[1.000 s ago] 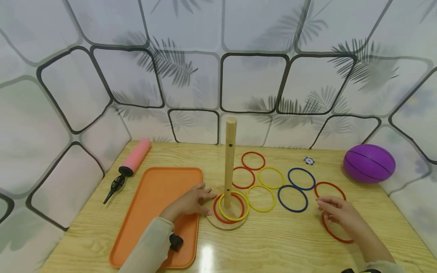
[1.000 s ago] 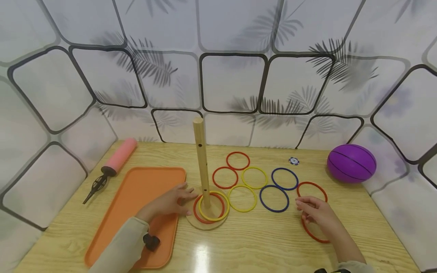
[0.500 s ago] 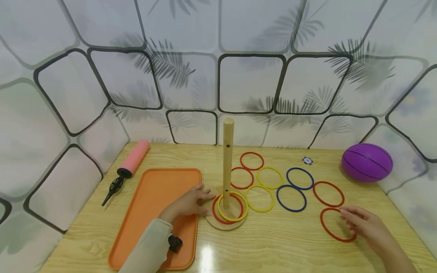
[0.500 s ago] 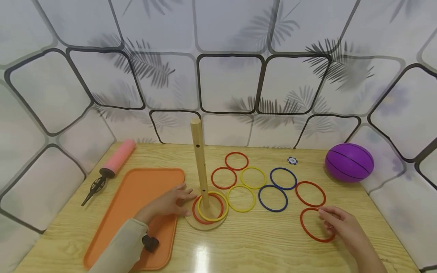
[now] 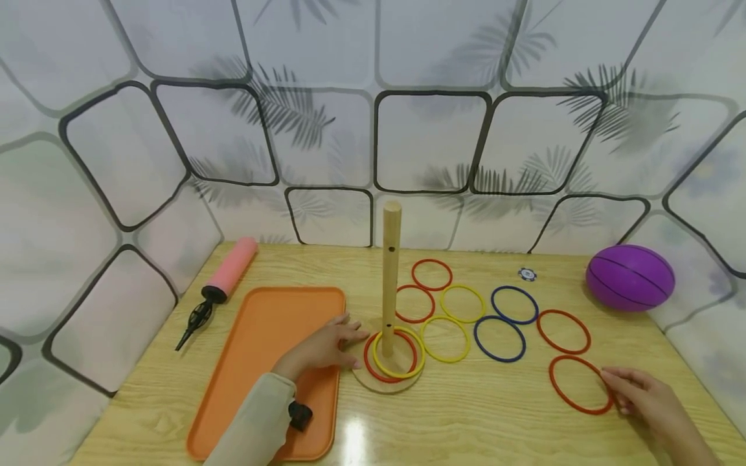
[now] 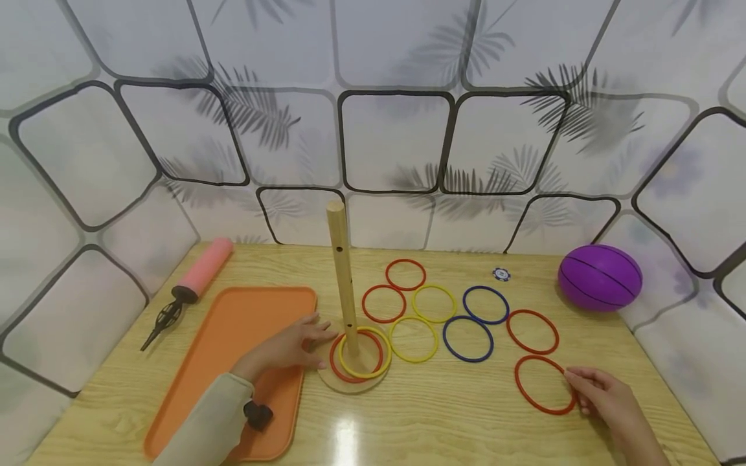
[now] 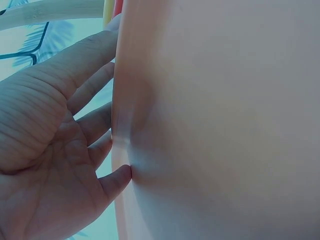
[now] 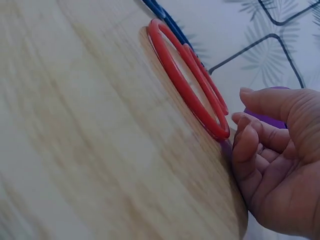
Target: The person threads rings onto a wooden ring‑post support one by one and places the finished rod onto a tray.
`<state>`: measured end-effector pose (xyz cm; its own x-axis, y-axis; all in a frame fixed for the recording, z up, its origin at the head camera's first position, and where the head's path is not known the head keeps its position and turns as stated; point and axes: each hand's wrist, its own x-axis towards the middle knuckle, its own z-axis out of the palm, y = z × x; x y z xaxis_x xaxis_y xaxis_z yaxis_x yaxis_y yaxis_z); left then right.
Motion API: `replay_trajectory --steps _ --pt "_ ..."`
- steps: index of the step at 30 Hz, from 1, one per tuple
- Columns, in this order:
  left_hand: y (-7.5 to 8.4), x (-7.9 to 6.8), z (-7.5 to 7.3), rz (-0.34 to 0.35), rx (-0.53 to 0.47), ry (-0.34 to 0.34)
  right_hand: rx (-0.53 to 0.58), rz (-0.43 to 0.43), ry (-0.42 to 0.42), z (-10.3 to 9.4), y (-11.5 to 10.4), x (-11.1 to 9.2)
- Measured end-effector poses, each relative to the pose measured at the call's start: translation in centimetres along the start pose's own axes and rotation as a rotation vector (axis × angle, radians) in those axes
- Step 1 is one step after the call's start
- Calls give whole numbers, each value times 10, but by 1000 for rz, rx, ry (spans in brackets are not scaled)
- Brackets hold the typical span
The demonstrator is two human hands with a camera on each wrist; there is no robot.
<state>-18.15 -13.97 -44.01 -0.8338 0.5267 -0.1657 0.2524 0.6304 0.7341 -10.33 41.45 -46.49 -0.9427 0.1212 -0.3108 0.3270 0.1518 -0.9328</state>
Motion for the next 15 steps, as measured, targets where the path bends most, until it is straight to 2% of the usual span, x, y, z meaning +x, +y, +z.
replay_trajectory --steps 3,5,9,15 --pt "0 1 0 4 1 3 33 12 7 0 1 2" --pt "-1 1 0 2 6 3 -19 30 17 0 0 4" --pt "-1 1 0 -2 11 -1 -193 70 29 0 -3 5" --pt "-3 1 0 -1 11 3 -348 84 45 6 -8 5"
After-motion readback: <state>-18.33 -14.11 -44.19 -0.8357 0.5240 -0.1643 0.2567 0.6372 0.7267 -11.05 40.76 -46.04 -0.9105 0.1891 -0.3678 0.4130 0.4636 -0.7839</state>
